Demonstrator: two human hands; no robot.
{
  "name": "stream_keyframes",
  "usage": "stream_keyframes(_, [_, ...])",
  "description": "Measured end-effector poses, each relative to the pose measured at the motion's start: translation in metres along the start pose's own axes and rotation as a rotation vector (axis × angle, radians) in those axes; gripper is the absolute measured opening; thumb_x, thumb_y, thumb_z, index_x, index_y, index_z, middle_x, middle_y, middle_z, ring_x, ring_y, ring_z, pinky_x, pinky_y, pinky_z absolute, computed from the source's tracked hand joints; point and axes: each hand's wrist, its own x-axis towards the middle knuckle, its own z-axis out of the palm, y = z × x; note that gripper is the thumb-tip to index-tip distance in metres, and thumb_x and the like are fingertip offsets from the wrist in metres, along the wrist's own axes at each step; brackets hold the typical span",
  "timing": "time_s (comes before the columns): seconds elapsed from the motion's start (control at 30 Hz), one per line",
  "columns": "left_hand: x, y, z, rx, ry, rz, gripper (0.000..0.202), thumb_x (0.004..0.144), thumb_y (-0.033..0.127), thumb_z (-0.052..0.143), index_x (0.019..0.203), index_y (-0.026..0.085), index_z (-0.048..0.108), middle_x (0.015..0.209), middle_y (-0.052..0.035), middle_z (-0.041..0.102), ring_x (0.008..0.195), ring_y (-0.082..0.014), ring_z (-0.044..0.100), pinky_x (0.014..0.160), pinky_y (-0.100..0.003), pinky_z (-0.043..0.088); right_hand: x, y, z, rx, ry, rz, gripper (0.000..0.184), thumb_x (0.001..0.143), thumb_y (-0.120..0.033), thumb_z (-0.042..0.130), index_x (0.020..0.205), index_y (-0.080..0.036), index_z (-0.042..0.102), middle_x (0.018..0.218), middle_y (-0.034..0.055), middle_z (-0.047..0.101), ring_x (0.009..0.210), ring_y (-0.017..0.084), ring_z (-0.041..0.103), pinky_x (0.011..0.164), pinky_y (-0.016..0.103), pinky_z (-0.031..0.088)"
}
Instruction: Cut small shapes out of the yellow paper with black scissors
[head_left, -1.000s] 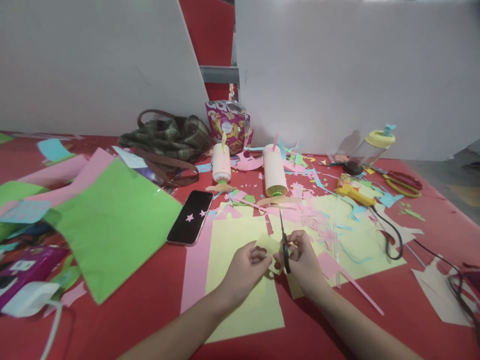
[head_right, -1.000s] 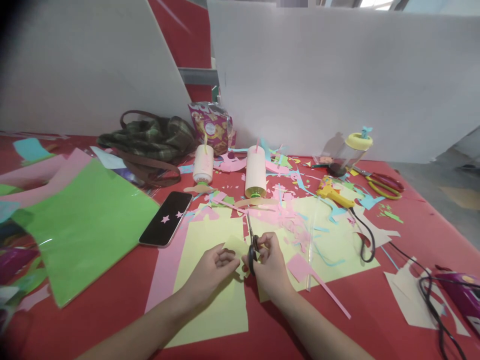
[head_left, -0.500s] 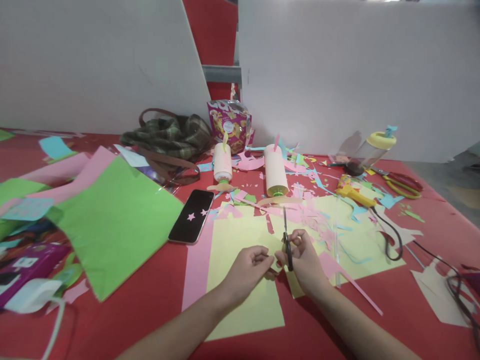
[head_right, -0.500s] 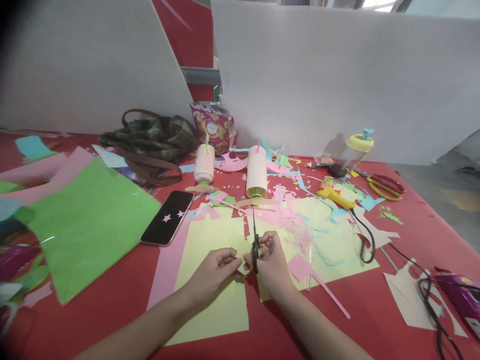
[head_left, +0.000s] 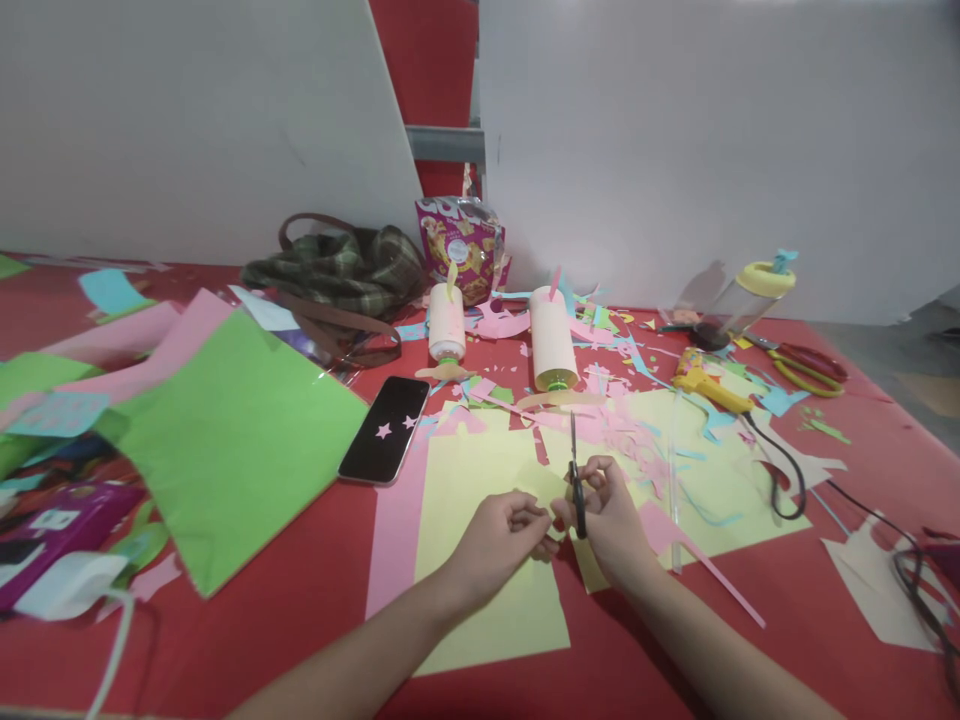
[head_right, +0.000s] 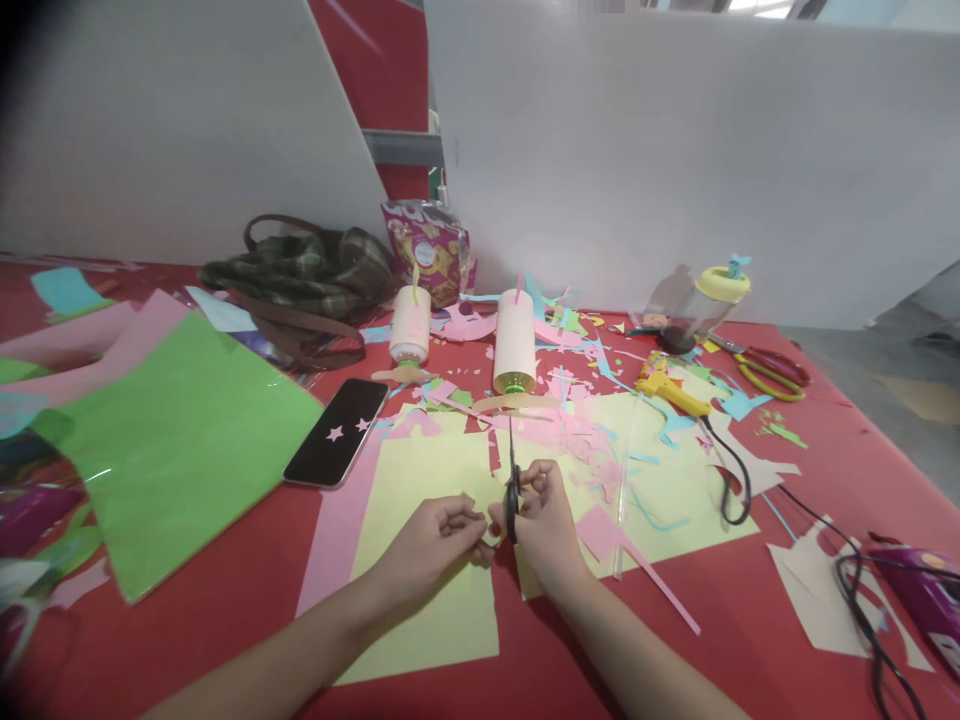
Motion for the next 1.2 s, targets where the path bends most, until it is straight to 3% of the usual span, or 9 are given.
stream_keyframes(0.43, [0.001, 0.000, 0.000, 0.009, 0.003, -0.013, 0.017, 0.069, 0.027, 0.053, 0.062, 0.012, 0.051, 0.059, -0.0040, 0.059, 0.056, -0.0144, 0.059, 0.058, -0.025, 0.046, 0.000, 0.002, 0.001, -0.008, 0.013, -0.023, 0.043, 0.052, -0.004, 0.065, 0.073, -0.024, 0.033, 0.071, -0.0098, 0.043, 0.039, 0.002, 0.045, 0.037, 0.015, 0.038])
stream_keyframes(0.83, [0.001, -0.003, 0.002, 0.064, 0.008, 0.011, 0.024, 0.074, 0.031, 0.048, 0.058, 0.014, 0.040, 0.060, -0.0036, 0.057, 0.055, -0.0145, 0.059, 0.055, -0.025, 0.045, -0.004, 0.001, 0.003, -0.005, -0.011, -0.002, 0.043, 0.054, -0.006, 0.066, 0.074, -0.025, 0.033, 0.068, -0.0100, 0.043, 0.040, 0.004, 0.045, 0.038, 0.018, 0.040])
stream_keyframes(1.07, [0.006, -0.005, -0.005, 0.011, 0.117, 0.070, 0.028, 0.070, 0.028, 0.051, 0.054, 0.017, 0.032, 0.049, 0.0050, 0.040, 0.051, -0.0136, 0.057, 0.051, -0.024, 0.045, -0.003, 0.002, -0.002, -0.002, -0.053, -0.042, 0.030, 0.064, -0.015, 0.063, 0.076, -0.024, 0.036, 0.065, -0.0077, 0.043, 0.050, 0.006, 0.044, 0.049, 0.019, 0.037])
stream_keyframes(1.2, [0.010, 0.007, -0.015, 0.049, 0.230, 0.114, 0.027, 0.070, 0.028, 0.051, 0.054, 0.017, 0.031, 0.050, 0.0056, 0.037, 0.055, -0.0145, 0.058, 0.048, -0.021, 0.042, -0.004, -0.003, -0.005, 0.005, -0.213, -0.053, 0.024, 0.069, -0.029, 0.060, 0.077, -0.024, 0.038, 0.072, -0.0032, 0.047, 0.064, 0.011, 0.047, 0.059, 0.025, 0.037])
